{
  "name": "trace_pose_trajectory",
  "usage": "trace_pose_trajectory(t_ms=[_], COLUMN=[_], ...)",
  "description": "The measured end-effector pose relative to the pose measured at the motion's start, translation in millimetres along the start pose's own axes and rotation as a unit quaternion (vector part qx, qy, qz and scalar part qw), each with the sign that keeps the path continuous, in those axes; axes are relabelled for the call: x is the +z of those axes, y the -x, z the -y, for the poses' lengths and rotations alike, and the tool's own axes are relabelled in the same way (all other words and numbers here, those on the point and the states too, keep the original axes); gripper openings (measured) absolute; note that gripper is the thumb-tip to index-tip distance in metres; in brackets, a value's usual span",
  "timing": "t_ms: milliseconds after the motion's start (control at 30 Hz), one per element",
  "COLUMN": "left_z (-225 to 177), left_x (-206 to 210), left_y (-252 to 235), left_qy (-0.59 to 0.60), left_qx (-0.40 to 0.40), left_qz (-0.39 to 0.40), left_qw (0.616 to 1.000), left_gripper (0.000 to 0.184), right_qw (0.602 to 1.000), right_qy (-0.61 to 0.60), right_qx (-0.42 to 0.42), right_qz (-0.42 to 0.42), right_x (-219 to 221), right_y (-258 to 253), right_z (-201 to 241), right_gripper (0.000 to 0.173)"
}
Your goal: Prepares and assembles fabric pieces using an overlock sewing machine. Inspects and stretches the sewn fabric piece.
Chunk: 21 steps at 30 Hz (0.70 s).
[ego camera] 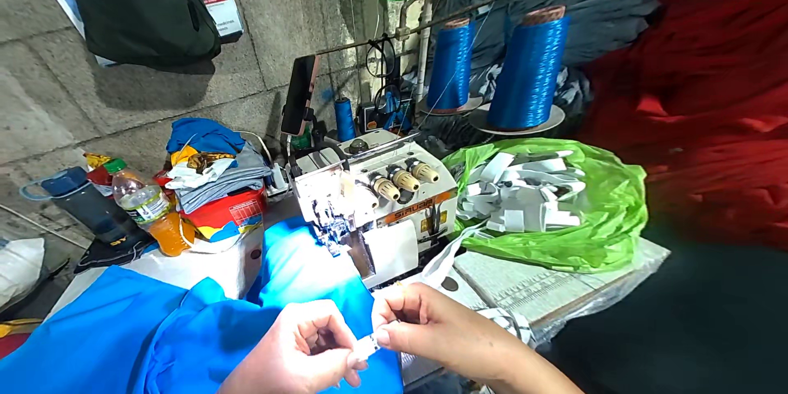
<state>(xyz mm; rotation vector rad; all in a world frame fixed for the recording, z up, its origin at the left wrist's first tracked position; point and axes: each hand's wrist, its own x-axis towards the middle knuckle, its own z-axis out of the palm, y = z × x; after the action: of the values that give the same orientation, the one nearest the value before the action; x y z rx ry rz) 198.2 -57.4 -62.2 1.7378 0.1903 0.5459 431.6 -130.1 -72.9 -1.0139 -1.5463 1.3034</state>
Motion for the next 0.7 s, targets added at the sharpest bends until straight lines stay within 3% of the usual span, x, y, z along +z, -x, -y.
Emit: trace_pose_trajectory(t_ms=[200,700], left_z=[-11.1,-17.0], left_x=[10.2,8.5], left_y=[-5.5,-14.7], left_qy=[-0.063,-0.093], left_qx=[-0.053,-0.084], left_qz=[-0.088,-0.12], left_qw=[0.993,0.985], left_gripper=[0.016,0.011], right_qw=[0.996,0.984], right_qy=[0.086,0.12], right_qx=[-0.001,-0.075], right_qz=[-0.026,-0.111], right_x=[8.1,19.8], right_y=[0.9,-6.8], right_z=[7.8,-6.3], right_gripper=[0.01,0.017])
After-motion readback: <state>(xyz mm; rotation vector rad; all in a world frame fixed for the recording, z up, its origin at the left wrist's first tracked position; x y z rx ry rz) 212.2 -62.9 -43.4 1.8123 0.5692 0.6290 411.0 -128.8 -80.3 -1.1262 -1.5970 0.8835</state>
